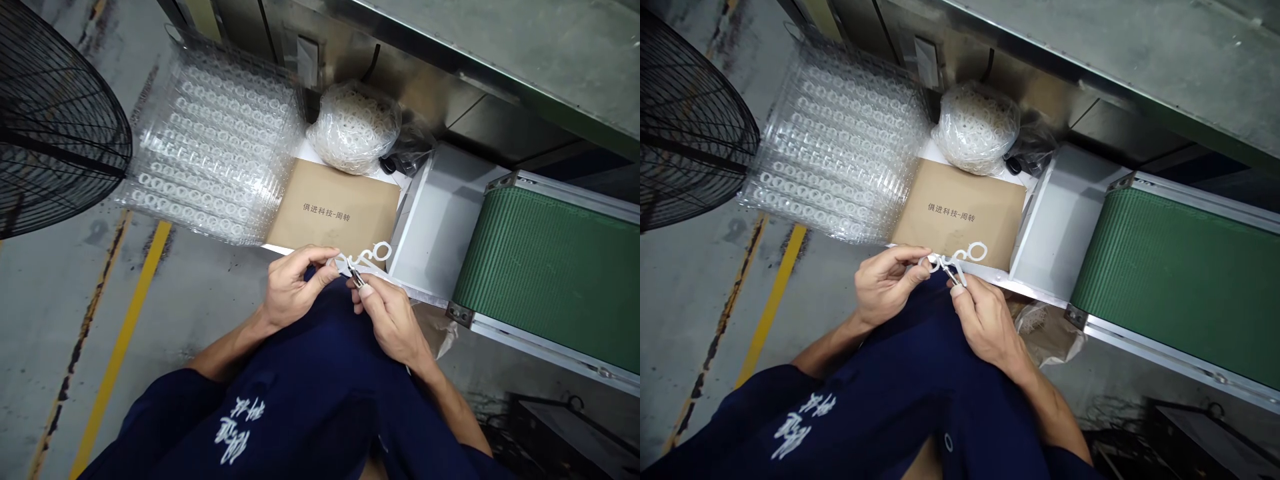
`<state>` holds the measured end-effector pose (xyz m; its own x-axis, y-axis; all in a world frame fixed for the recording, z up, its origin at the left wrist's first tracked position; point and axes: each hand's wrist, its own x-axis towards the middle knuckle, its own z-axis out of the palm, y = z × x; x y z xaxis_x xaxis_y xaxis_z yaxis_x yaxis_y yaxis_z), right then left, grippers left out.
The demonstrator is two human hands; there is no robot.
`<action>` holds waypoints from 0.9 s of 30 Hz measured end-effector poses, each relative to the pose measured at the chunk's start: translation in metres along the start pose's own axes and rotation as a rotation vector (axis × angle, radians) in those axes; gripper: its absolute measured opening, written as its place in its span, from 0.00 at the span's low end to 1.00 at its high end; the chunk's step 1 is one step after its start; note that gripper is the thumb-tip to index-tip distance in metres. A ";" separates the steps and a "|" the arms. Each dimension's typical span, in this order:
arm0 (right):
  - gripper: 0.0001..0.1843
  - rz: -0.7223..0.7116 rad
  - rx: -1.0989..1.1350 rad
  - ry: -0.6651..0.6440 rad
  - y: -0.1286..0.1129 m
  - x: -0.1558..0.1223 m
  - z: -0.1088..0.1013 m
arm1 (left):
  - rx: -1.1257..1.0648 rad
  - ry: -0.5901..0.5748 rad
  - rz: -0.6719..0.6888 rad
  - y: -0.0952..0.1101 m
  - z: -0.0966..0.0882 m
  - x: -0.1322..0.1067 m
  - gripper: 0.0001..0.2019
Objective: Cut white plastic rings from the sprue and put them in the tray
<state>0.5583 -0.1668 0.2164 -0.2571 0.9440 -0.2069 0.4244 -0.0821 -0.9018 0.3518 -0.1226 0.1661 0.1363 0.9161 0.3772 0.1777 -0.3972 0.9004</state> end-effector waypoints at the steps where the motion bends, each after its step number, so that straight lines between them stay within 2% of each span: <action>1: 0.16 -0.008 -0.003 0.001 0.000 0.001 0.000 | 0.000 0.000 -0.018 -0.002 0.001 0.000 0.19; 4: 0.20 0.005 -0.060 0.006 0.013 0.011 0.004 | -0.014 -0.011 -0.114 -0.019 0.005 -0.002 0.17; 6: 0.25 0.059 -0.108 -0.012 0.039 0.028 0.010 | -0.066 -0.031 -0.246 -0.048 0.013 -0.004 0.12; 8: 0.28 0.149 -0.115 -0.063 0.083 0.053 0.022 | -0.197 -0.055 -0.421 -0.090 0.024 -0.007 0.15; 10: 0.30 0.235 -0.083 -0.105 0.139 0.080 0.039 | -0.321 -0.080 -0.551 -0.140 0.038 -0.012 0.23; 13: 0.28 0.310 -0.040 -0.161 0.218 0.113 0.068 | -0.329 -0.083 -0.732 -0.213 0.056 -0.026 0.33; 16: 0.25 0.334 -0.090 -0.207 0.264 0.129 0.089 | -0.360 -0.097 -0.856 -0.263 0.068 -0.041 0.38; 18: 0.24 0.340 -0.118 -0.222 0.276 0.135 0.094 | -0.357 -0.105 -0.901 -0.281 0.072 -0.049 0.37; 21: 0.25 0.358 -0.145 -0.220 0.279 0.139 0.093 | -0.323 -0.158 -0.882 -0.296 0.075 -0.056 0.36; 24: 0.23 0.351 -0.188 -0.256 0.277 0.138 0.088 | -0.156 -0.197 -0.779 -0.302 0.068 -0.054 0.30; 27: 0.23 0.362 -0.207 -0.281 0.278 0.125 0.083 | 0.153 -0.235 -0.596 -0.303 0.056 -0.041 0.19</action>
<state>0.5724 -0.0980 -0.0912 -0.2735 0.7418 -0.6123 0.6856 -0.2962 -0.6650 0.3465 -0.0434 -0.1344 0.1783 0.9519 -0.2492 0.4225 0.1547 0.8931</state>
